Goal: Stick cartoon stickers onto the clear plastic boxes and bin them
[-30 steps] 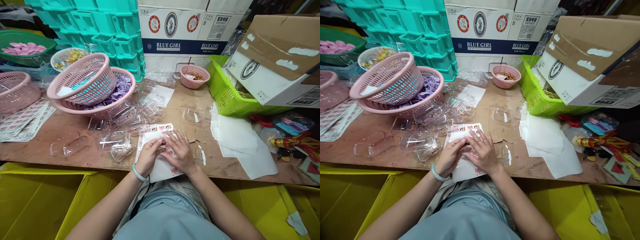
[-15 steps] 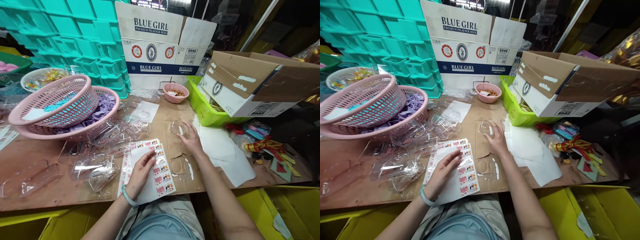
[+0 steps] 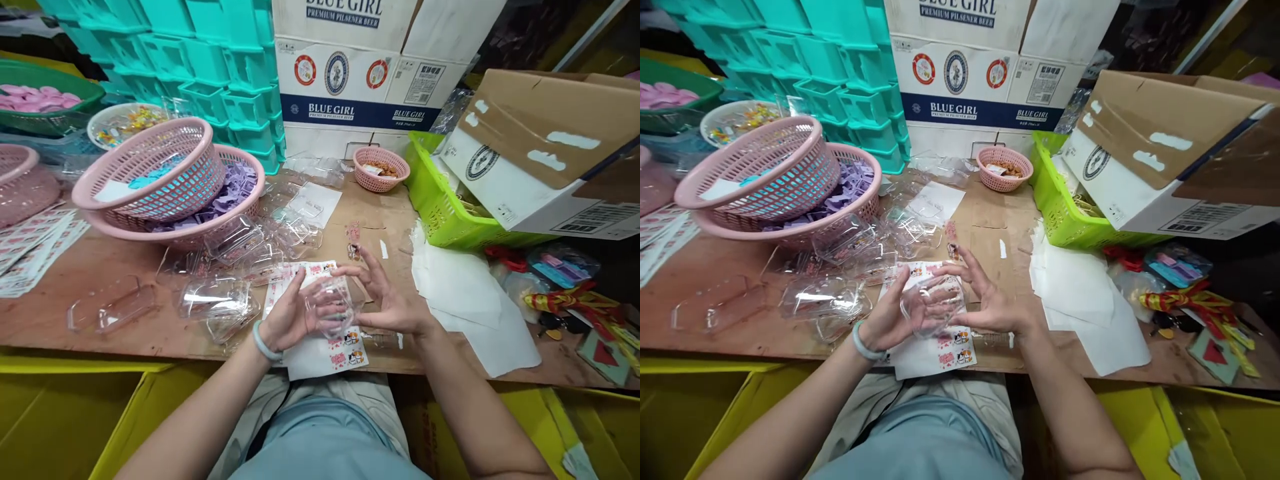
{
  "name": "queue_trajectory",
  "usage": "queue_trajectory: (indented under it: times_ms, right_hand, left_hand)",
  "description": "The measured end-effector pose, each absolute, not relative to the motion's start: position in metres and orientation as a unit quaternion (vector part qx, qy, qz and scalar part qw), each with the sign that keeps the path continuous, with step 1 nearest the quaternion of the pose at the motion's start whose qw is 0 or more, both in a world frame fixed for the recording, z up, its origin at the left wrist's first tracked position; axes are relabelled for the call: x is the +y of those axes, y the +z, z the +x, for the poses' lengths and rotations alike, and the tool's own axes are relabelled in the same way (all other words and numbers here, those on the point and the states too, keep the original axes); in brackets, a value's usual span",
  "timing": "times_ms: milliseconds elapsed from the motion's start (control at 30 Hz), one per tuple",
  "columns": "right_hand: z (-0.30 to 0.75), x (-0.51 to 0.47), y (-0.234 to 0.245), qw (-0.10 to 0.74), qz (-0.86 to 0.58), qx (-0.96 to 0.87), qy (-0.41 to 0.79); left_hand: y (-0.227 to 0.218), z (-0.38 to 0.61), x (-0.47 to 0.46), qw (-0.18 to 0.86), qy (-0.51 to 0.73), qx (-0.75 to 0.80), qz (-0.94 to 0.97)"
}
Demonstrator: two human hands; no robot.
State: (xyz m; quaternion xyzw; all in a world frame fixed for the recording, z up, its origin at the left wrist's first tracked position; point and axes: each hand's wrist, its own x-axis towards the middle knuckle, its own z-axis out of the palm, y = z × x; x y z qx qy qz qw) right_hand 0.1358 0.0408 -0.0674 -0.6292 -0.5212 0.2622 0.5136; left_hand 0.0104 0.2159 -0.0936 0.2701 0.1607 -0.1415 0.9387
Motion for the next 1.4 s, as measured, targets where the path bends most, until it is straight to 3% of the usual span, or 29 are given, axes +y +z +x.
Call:
queue_trajectory:
  times_ms: [67, 133, 300, 367, 567, 667, 767, 900, 1100, 1400]
  right_hand:
    - [0.129, 0.041, -0.071, 0.531, -0.577, -0.520, 0.337]
    - [0.128, 0.041, -0.078, 0.551, -0.564, -0.502, 0.355]
    - [0.106, 0.045, -0.090, 0.592, -0.642, -0.430, 0.230]
    - [0.091, 0.051, -0.095, 0.581, -0.670, -0.419, 0.198]
    - [0.082, 0.068, -0.118, 0.645, -0.650, -0.356, 0.188]
    - [0.093, 0.061, -0.121, 0.620, -0.649, -0.375, 0.232]
    - [0.096, 0.048, -0.110, 0.592, -0.677, -0.381, 0.213]
    - [0.081, 0.044, -0.082, 0.639, -0.698, -0.293, 0.133]
    - [0.066, 0.066, -0.072, 0.627, -0.692, -0.195, 0.299]
    - [0.059, 0.067, -0.072, 0.583, -0.733, -0.188, 0.296]
  left_hand:
    - [-0.090, 0.006, 0.217, 0.936, -0.235, 0.101, 0.243]
    - [-0.090, 0.001, 0.215, 0.940, -0.219, 0.098, 0.243]
    - [-0.096, -0.014, 0.207, 0.907, 0.076, 0.248, 0.332]
    - [-0.095, -0.019, 0.203, 0.889, 0.111, 0.263, 0.358]
    - [-0.092, -0.032, 0.196, 0.919, 0.034, 0.204, 0.337]
    - [-0.097, -0.036, 0.202, 0.900, 0.053, 0.213, 0.377]
    - [-0.106, -0.037, 0.209, 0.852, 0.093, 0.272, 0.438]
    - [-0.116, -0.034, 0.211, 0.838, 0.077, 0.295, 0.453]
    - [-0.119, -0.029, 0.211, 0.868, 0.064, 0.306, 0.385]
    - [-0.122, -0.028, 0.210, 0.861, 0.073, 0.302, 0.403]
